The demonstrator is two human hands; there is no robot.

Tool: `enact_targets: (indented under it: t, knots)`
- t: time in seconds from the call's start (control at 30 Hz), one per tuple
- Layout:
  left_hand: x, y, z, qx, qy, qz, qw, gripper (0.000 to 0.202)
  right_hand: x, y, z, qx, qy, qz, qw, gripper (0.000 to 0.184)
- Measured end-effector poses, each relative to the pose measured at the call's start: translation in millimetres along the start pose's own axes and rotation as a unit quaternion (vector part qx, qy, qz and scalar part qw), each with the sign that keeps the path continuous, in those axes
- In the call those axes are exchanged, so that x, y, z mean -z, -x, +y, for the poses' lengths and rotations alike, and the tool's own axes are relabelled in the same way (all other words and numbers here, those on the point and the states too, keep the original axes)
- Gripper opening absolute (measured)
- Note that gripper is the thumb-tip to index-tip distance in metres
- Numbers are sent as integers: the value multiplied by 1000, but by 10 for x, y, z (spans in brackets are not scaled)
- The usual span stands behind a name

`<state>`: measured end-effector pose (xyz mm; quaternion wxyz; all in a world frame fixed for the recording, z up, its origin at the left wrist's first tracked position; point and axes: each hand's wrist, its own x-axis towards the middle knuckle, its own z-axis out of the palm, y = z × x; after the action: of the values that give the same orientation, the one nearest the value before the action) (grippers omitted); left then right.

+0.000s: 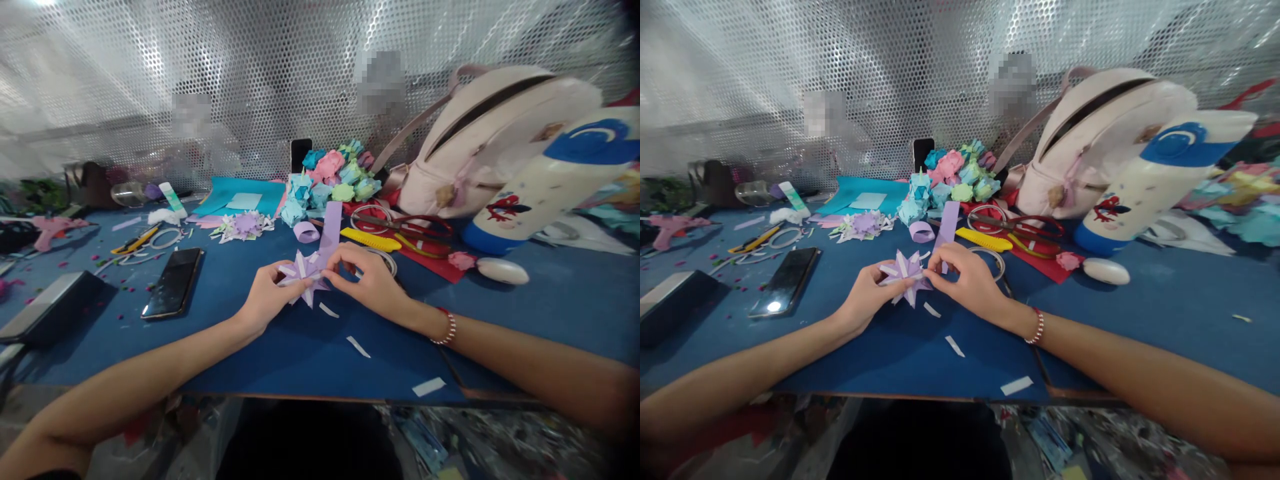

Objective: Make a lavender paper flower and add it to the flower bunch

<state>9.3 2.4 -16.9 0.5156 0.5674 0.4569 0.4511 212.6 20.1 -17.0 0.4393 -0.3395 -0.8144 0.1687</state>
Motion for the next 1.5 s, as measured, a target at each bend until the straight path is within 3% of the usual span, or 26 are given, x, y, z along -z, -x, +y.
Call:
enact_targets:
  t: [0.23,0.47,0.7,1.23,1.5]
  knots:
    - [5,3,-11,-8,-2,4,1000,29,18,9,45,47,80,-11,996,16]
    - [13,14,-6,-11,-17,-12,1000,29,12,-1,96,24,138,-38,989,34]
    - [17,12,-1,-13,-15,-9,1000,30,17,-14,79,40,58,-87,994,21]
    - [19,11,27,-5,-1,11,1000,29,25,-37,85,34,47,-55,997,17]
    - [42,-4,-25,-16,-31,-4,999,24,13,-20,85,42,37,-70,996,15]
